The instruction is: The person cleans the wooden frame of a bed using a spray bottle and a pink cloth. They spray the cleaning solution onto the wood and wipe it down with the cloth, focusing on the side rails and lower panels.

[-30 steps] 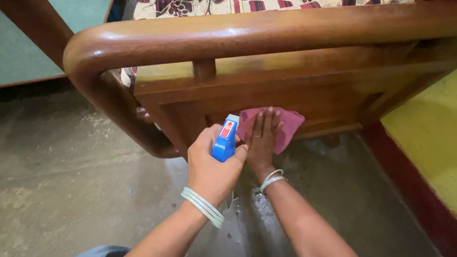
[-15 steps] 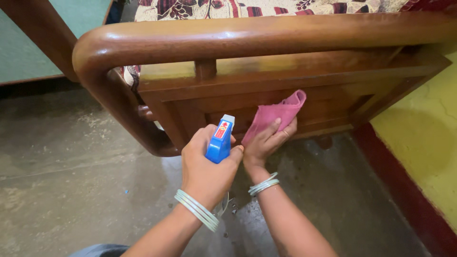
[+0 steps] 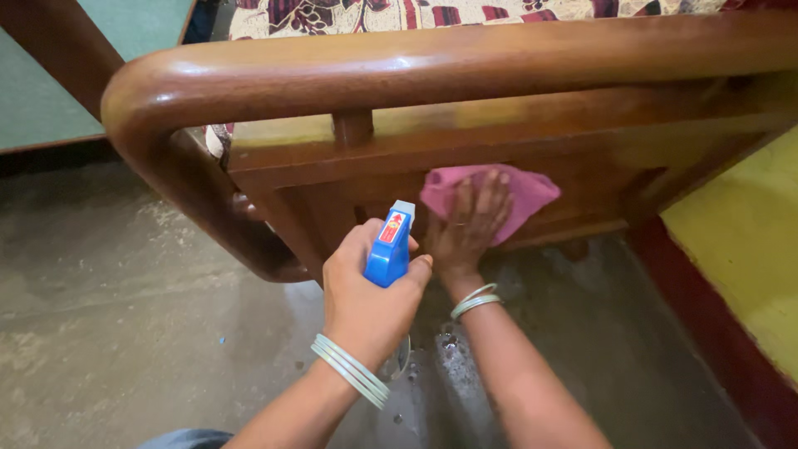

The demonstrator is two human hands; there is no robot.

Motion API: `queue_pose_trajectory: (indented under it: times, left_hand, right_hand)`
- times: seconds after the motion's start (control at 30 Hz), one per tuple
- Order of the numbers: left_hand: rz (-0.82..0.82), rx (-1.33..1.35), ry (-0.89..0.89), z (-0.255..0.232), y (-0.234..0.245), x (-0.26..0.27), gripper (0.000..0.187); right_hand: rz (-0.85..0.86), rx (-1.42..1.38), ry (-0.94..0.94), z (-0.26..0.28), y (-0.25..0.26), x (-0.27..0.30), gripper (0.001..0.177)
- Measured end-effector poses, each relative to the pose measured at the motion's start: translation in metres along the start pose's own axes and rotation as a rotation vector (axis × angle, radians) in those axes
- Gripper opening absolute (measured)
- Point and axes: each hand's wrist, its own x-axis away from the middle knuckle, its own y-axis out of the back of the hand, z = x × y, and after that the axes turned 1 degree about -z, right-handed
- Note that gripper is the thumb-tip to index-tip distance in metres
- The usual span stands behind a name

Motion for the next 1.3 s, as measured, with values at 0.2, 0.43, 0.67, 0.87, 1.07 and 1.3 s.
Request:
queue_pose_trajectory:
  times: [0.2, 0.43, 0.67, 0.87, 1.07, 1.3]
  left_hand:
    - [0.01, -0.064, -0.037, 0.003, -0.002, -0.009, 0.02]
    - [0.002, -0.065, -0.056, 0.005, -0.002, -0.015, 0.02]
    - [-0.021, -0.052, -0.085, 0.005, 0.003, -0.013, 0.02]
    - [-0.016, -0.067, -0.094, 0.003, -0.004, -0.01, 0.02]
    - [0.0, -0.06, -0.118, 0.005, -0.012, -0.007, 0.02]
    - [0.016, -0.057, -0.022, 0.007, -0.018, -0.012, 0.02]
  right_hand:
    - [-0.003, -0.167, -0.088, -0.059, -0.002, 0.001, 0.067]
    - [-0.011, -0.149, -0.329, -0.088, 0.003, -0.007, 0.072]
    - [-0.066, -0.324, -0.388, -0.046, 0.019, -0.027, 0.079]
    - [0.061, -0.182, -0.118, 0.008, 0.022, -0.005, 0.074]
    - [0.138, 0.123, 0.043, -0.022, 0.028, -0.005, 0.059]
    - [0.067, 0.021, -0.022, -0.08, 0.018, -0.004, 0.059]
